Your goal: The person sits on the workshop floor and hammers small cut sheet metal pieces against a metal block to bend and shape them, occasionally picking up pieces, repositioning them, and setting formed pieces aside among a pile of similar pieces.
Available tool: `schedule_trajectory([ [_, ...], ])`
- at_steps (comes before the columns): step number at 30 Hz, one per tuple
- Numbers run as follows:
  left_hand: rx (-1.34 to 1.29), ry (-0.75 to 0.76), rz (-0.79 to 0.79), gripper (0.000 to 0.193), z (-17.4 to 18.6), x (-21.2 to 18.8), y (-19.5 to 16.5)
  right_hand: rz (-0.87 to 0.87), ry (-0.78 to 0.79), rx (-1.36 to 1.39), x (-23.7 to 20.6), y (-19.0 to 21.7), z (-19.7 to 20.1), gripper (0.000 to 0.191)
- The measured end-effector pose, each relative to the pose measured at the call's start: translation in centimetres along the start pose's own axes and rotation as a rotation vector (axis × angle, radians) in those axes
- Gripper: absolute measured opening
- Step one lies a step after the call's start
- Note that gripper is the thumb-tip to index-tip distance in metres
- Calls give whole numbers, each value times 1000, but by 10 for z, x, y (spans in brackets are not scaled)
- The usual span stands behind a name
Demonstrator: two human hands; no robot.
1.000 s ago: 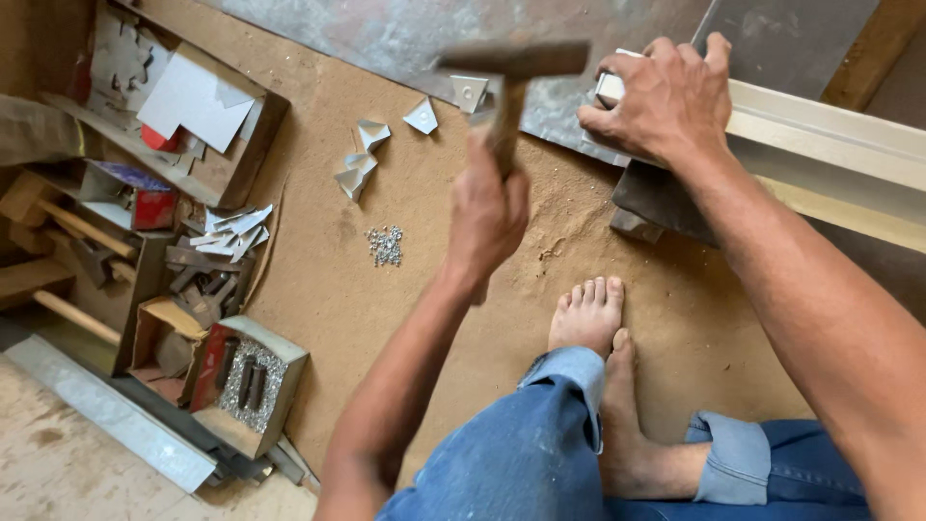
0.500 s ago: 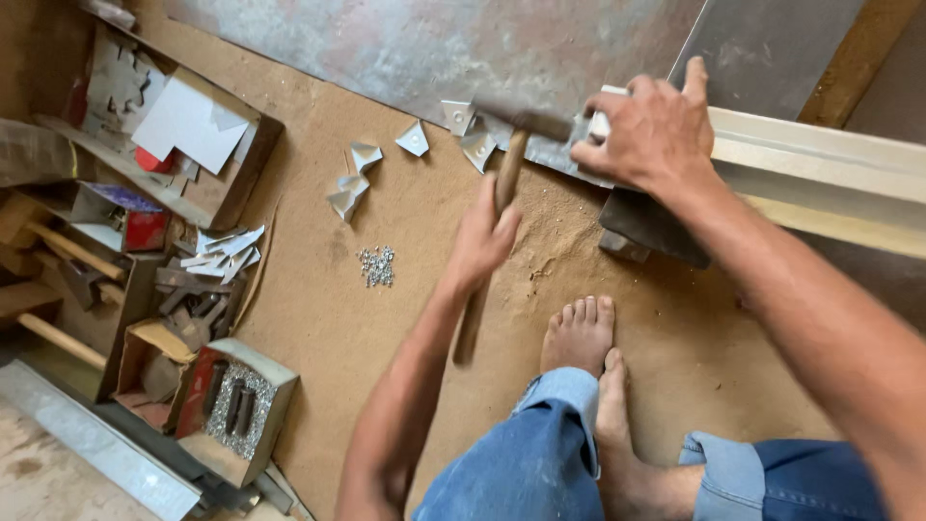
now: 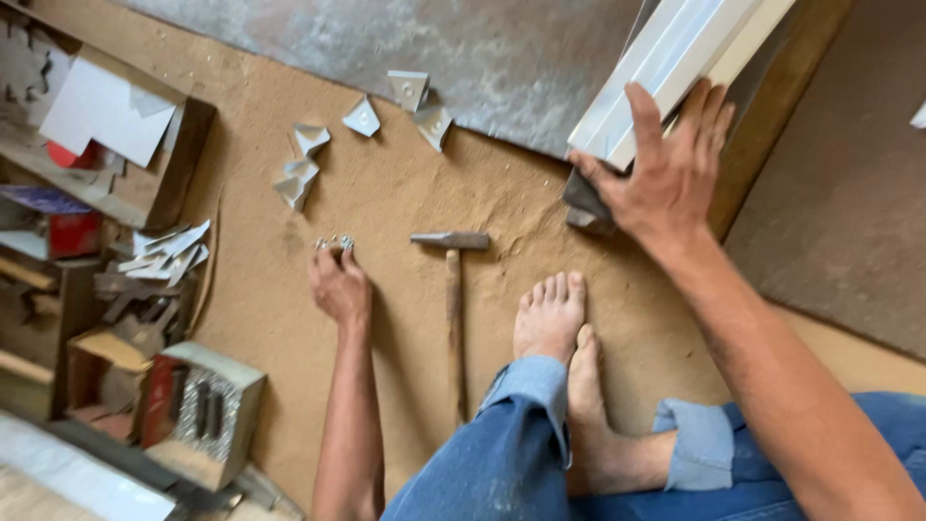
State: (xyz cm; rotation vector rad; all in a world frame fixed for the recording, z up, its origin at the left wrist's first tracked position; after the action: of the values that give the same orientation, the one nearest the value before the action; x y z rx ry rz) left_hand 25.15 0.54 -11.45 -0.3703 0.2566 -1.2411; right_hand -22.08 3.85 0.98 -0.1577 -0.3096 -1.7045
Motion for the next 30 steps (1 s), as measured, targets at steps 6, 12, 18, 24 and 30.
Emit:
schedule_trajectory([
  [6,-86,-109,-159,9,2,-1,6,27,115,-90,0,-13,-21,78],
  [12,-404,-174,80,6,21,-19,-9,39,-357,363,-30,-43,-37,72],
  [18,-748,432,-44,8,9,-112,-143,-234,-707,657,-95,-94,-53,84],
  [24,-762,551,-811,11,-3,-178,-309,-301,-649,665,-141,-93,-51,88],
  [30,-543,415,-956,33,-35,-173,-322,-170,-537,818,-144,-70,-45,81],
])
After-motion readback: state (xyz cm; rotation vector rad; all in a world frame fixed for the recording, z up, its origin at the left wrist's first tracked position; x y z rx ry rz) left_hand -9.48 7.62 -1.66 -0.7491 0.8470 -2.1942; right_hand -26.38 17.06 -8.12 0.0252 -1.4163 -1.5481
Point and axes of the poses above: each hand's wrist, its own x-axis towards the middle knuckle, its own z-axis out of the back of the hand, y = z × x, the point moved 4 cm from there along x, towards the middle knuckle, and after that the axes turned 6 degrees about -x, right-handed, at the moved point
